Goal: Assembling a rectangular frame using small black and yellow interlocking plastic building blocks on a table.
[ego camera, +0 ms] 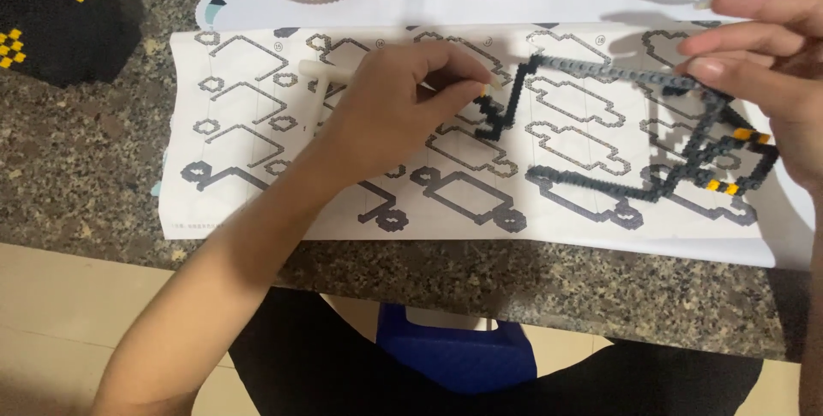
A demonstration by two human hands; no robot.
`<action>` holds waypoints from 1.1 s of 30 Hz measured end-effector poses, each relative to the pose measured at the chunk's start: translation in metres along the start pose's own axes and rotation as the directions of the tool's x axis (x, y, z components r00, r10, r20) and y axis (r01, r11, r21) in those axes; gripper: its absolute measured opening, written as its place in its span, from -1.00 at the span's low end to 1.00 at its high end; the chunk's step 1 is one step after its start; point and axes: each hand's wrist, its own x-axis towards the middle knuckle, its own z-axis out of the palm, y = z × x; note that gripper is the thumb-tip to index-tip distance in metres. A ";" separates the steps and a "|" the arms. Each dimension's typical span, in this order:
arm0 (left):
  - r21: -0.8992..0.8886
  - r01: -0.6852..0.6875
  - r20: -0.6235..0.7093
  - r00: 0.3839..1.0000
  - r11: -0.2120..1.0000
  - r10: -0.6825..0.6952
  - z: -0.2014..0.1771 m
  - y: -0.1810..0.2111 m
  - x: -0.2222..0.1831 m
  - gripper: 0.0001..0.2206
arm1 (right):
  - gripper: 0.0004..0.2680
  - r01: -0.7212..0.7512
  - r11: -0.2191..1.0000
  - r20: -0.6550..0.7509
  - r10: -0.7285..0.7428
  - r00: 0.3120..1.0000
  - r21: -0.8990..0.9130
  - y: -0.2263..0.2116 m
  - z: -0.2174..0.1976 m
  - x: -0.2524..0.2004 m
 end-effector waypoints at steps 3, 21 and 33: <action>0.038 0.099 0.061 0.993 0.994 -0.101 -0.008 0.004 -0.001 -0.87 | -0.71 0.009 1.000 0.022 -0.009 1.000 -0.026 -0.021 0.015 -0.005; 0.423 0.263 -0.320 0.939 0.867 -0.129 -0.029 0.043 -0.077 -0.73 | -0.87 0.415 0.825 0.224 -0.353 0.909 -0.385 -0.044 0.043 -0.014; 0.510 0.178 -0.038 0.982 0.842 -0.185 0.003 0.038 -0.064 -0.66 | -0.85 0.385 0.860 0.192 -0.338 0.921 -0.334 -0.040 0.045 -0.012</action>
